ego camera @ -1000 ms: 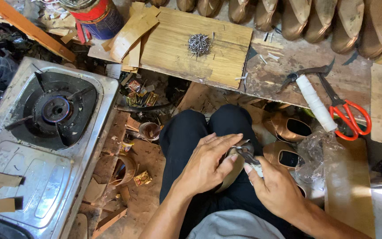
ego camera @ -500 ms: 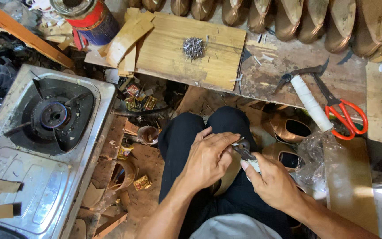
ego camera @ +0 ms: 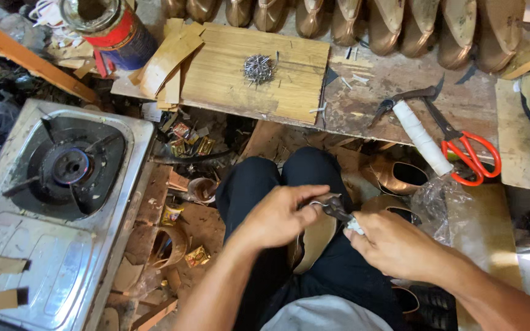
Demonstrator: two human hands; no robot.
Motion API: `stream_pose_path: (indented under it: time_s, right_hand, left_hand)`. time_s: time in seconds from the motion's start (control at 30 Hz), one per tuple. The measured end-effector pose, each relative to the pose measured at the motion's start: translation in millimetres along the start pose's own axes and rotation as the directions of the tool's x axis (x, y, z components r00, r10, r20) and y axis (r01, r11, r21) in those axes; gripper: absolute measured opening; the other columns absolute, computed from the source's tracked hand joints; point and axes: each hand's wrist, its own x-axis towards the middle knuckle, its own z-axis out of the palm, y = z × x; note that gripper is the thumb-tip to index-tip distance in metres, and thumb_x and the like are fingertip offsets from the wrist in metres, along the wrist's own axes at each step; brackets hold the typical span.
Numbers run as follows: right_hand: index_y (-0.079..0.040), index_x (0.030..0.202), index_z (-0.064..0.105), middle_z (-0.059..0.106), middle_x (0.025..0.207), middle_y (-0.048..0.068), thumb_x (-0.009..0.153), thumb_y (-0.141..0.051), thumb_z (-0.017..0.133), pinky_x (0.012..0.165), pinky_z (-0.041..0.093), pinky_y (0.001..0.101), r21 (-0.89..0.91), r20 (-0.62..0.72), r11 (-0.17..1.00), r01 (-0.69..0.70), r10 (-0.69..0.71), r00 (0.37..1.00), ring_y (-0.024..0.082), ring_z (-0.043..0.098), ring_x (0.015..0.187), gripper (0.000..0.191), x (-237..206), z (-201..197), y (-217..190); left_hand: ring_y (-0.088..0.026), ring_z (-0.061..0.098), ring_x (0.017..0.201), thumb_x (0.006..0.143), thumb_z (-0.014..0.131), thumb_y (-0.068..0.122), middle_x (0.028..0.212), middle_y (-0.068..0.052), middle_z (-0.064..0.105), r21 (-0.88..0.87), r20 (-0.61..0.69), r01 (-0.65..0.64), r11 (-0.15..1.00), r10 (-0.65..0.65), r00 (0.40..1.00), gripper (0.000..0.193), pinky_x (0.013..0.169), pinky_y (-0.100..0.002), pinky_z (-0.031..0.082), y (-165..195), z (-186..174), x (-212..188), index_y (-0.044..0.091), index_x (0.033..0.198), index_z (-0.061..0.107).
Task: The person holds a metallic high-heeled shoe and uses a hammer to tap along the sole edge, likely securing or adjusting the sole. The person repeatedly taps the shoe's perimeter while seated on the floor.
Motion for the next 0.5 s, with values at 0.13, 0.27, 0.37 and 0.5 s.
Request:
stream_pose_path:
  time_s: [0.13,0.27,0.37,0.5]
  right_hand:
    - [-0.004,0.089,0.063,0.065,0.066,0.022,0.090,-0.029,0.060,0.062,0.050,0.0523,-0.013,-0.042,0.999,0.031,-0.031,0.999,0.043,0.067,0.067,0.025,3.3,11.5,-10.1]
    - [-0.003,0.087,0.062,0.065,0.065,0.022,0.091,-0.030,0.060,0.061,0.050,0.0514,-0.038,-0.062,0.997,0.064,-0.066,0.996,0.042,0.067,0.065,0.027,6.0,18.1,-13.9]
    - [-0.005,0.089,0.062,0.065,0.059,0.020,0.094,-0.034,0.060,0.056,0.050,0.0476,0.052,-0.041,0.997,0.050,-0.048,0.998,0.036,0.068,0.057,0.030,3.8,23.8,-10.8]
    - [-0.006,0.086,0.064,0.073,0.060,0.006,0.095,-0.036,0.055,0.046,0.056,0.0369,0.380,-0.010,0.925,-0.013,0.018,1.000,0.018,0.073,0.048,0.033,-1.8,36.6,-5.5]
  left_hand:
    - [-0.009,0.066,0.078,0.086,0.071,0.016,0.089,-0.006,0.076,-0.140,0.067,0.140,0.980,-0.131,0.989,0.027,0.072,-0.026,0.054,-10.2,-13.5,23.7,0.001,0.108,0.073]
    - [-0.009,0.067,0.076,0.081,0.071,0.011,0.085,-0.006,0.075,-0.100,0.063,0.096,0.990,-0.090,0.994,0.022,0.069,-0.026,0.054,-7.1,-21.2,26.2,-0.002,0.098,0.072]
    - [-0.022,0.068,0.067,0.084,0.066,0.011,0.077,-0.016,0.073,0.155,-0.034,0.238,0.959,-0.235,0.971,0.021,0.063,-0.036,0.052,-0.5,-20.0,7.6,0.002,0.102,0.070]
    - [-0.035,0.072,0.089,0.088,0.061,0.007,0.093,-0.021,0.073,0.349,-0.238,-0.115,0.930,0.207,0.949,0.023,0.077,-0.042,0.055,-0.8,-8.3,-19.5,0.000,0.109,0.069]
